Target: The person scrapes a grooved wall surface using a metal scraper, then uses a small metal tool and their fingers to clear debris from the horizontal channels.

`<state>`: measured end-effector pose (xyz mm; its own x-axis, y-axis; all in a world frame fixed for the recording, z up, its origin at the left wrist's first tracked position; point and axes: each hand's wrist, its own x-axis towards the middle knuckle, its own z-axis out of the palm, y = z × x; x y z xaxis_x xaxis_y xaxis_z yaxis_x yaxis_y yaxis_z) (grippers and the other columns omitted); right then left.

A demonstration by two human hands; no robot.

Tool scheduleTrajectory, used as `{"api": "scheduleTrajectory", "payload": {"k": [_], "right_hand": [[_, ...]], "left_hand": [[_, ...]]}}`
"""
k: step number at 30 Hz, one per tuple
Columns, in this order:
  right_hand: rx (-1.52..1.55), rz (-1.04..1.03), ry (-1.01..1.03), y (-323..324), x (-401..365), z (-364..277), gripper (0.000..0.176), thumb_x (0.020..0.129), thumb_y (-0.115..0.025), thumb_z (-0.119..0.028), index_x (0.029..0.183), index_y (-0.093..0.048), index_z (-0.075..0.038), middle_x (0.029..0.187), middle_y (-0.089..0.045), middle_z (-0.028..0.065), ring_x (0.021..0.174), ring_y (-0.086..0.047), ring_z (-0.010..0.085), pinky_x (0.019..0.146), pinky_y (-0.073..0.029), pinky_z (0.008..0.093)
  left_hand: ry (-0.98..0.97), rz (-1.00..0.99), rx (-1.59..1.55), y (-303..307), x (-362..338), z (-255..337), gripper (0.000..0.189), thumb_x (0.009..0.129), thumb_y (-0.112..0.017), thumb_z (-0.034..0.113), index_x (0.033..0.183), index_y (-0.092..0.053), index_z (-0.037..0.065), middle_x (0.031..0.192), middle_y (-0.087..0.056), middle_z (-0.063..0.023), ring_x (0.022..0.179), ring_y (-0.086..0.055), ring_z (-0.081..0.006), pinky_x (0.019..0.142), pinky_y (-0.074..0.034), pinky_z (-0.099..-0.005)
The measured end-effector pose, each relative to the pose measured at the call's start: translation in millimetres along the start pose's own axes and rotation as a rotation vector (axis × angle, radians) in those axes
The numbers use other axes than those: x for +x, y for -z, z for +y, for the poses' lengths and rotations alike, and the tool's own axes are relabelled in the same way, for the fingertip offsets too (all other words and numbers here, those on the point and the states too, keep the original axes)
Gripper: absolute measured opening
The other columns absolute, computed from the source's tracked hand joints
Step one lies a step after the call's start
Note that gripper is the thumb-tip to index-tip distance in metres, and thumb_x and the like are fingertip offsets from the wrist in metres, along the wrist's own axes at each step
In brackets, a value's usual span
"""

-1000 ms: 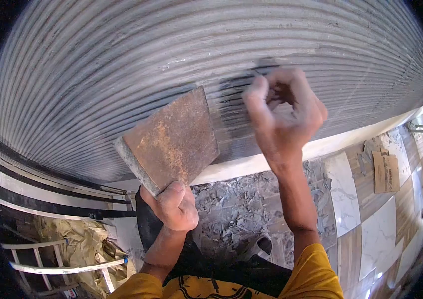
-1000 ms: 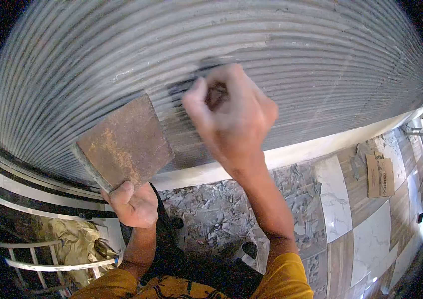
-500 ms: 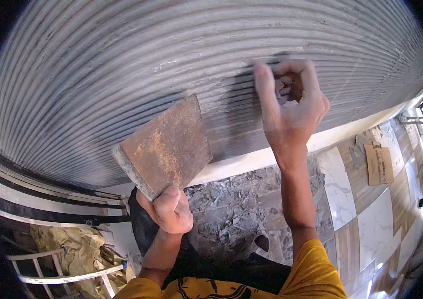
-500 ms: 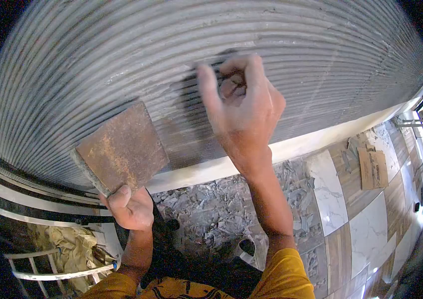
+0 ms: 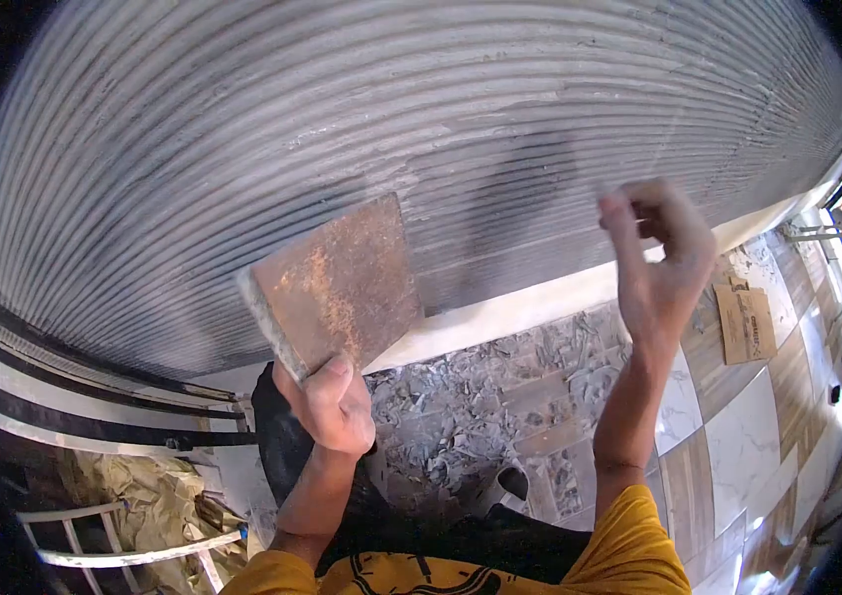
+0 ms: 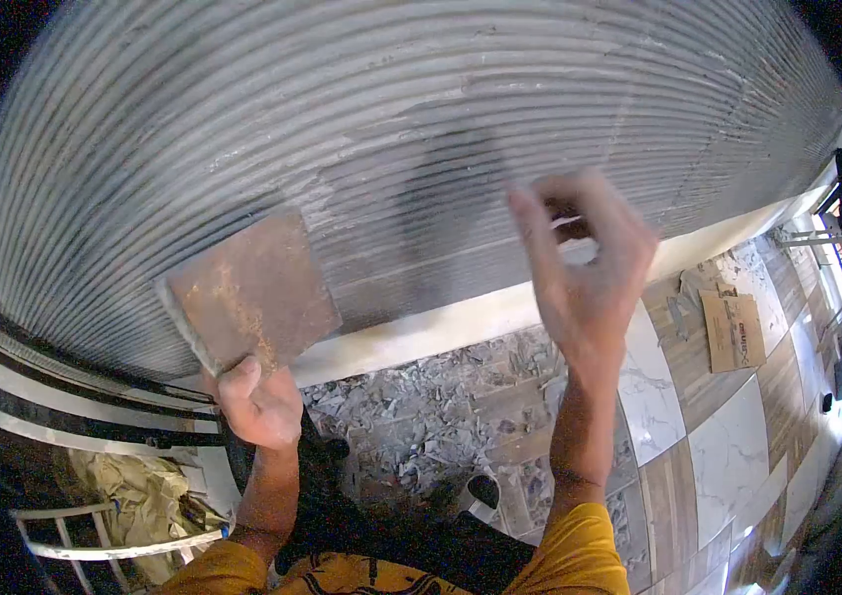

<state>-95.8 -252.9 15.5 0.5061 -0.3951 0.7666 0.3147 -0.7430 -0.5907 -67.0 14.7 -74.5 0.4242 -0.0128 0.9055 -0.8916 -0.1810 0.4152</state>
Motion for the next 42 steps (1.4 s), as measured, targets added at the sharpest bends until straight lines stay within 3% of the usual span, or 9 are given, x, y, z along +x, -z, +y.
{"api": "scheduleTrajectory", "payload": {"k": [4, 5, 6, 10, 13, 21, 28, 32, 42], "right_hand": [[-0.107, -0.281, 0.309, 12.2, -7.0, -11.2, 0.012, 0.076, -0.075, -0.007, 0.079, -0.067, 0.001, 0.096, -0.063, 0.0145, 0.085, -0.063, 0.0215, 0.070, -0.052, 0.0316], [0.022, -0.338, 0.165, 10.6, -11.6, -17.8, 0.017, 0.077, -0.076, -0.010, 0.082, -0.065, 0.001, 0.099, -0.062, 0.0145, 0.088, -0.063, 0.0228, 0.073, -0.051, 0.0331], [0.160, -0.396, 0.039, 6.5, -17.6, -25.3, 0.022, 0.078, -0.076, -0.014, 0.086, -0.063, 0.001, 0.102, -0.061, 0.0146, 0.091, -0.062, 0.0241, 0.076, -0.051, 0.0346], [0.590, -0.525, -0.117, -22.3, -35.9, -62.8, 0.033, 0.088, -0.067, -0.012, 0.113, -0.048, -0.001, 0.092, -0.058, 0.0106, 0.084, -0.058, 0.0186, 0.076, -0.050, 0.0364], [0.901, -0.598, -0.403, -28.9, -34.3, -83.6, 0.027, 0.093, -0.058, -0.006, 0.116, -0.046, -0.001, 0.091, -0.057, 0.0077, 0.082, -0.055, 0.0138, 0.075, -0.048, 0.0340], [0.751, -0.459, -0.097, -63.6, 0.9, -47.9, 0.020, 0.083, -0.051, 0.003, 0.102, -0.053, 0.002, 0.087, -0.059, 0.0090, 0.081, -0.056, 0.0133, 0.073, -0.046, 0.0293], [0.143, -0.363, 0.117, -57.0, 13.9, -39.3, 0.013, 0.083, -0.061, -0.005, 0.095, -0.058, -0.002, 0.075, -0.062, 0.0175, 0.066, -0.063, 0.0316, 0.061, -0.050, 0.0364], [0.105, -0.312, 0.118, -52.8, 13.1, -22.6, 0.015, 0.083, -0.058, -0.003, 0.098, -0.058, -0.002, 0.078, -0.061, 0.0159, 0.063, -0.061, 0.0302, 0.060, -0.049, 0.0349], [0.208, -0.059, 0.328, -75.5, 14.2, 6.8, 0.014, 0.078, -0.066, 0.004, 0.091, -0.064, 0.000, 0.074, -0.060, 0.0118, 0.058, -0.058, 0.0232, 0.053, -0.046, 0.0296]], "left_hand": [[0.527, 0.234, -0.645, -12.6, 3.8, 14.1, 0.019, 0.093, -0.048, 0.005, 0.111, -0.051, 0.000, 0.127, -0.043, -0.0247, 0.115, -0.050, -0.0334, 0.099, -0.041, -0.0474], [0.587, 0.232, -0.390, -8.8, -17.3, 1.4, 0.025, 0.088, -0.050, 0.005, 0.112, -0.052, -0.003, 0.123, -0.048, -0.0184, 0.109, -0.052, -0.0261, 0.101, -0.038, -0.0420], [0.705, 0.182, -0.708, -9.8, 6.0, 24.8, 0.045, 0.086, -0.052, 0.016, 0.128, -0.048, -0.001, 0.124, -0.055, -0.0125, 0.117, -0.051, -0.0256, 0.104, -0.036, -0.0445], [0.957, 0.089, -0.585, -12.2, 12.2, 51.0, 0.037, 0.090, -0.053, 0.013, 0.124, -0.051, 0.001, 0.111, -0.059, -0.0060, 0.101, -0.056, -0.0141, 0.088, -0.046, -0.0313], [0.782, -0.091, -0.426, -8.6, 41.9, 68.0, 0.039, 0.092, -0.058, 0.015, 0.126, -0.048, -0.003, 0.113, -0.057, -0.0084, 0.103, -0.054, -0.0149, 0.092, -0.043, -0.0317], [0.659, -0.266, -0.498, 3.5, 85.1, 34.2, 0.037, 0.093, -0.060, 0.004, 0.128, -0.048, -0.002, 0.113, -0.055, -0.0069, 0.101, -0.055, -0.0097, 0.084, -0.047, -0.0225], [0.542, -0.310, -0.432, -35.4, 75.6, 12.9, 0.042, 0.094, -0.062, 0.009, 0.132, -0.048, -0.002, 0.110, -0.059, -0.0055, 0.090, -0.056, -0.0070, 0.074, -0.049, -0.0218], [0.643, -0.408, -0.635, -53.5, 82.4, 14.1, 0.050, 0.094, -0.061, 0.011, 0.137, -0.041, -0.005, 0.125, -0.054, -0.0138, 0.114, -0.053, -0.0161, 0.097, -0.044, -0.0298], [0.331, -0.345, -0.383, -76.1, 68.6, -16.8, 0.043, 0.091, -0.059, 0.006, 0.131, -0.050, -0.008, 0.103, -0.056, -0.0113, 0.087, -0.057, -0.0118, 0.071, -0.047, -0.0217]]}}
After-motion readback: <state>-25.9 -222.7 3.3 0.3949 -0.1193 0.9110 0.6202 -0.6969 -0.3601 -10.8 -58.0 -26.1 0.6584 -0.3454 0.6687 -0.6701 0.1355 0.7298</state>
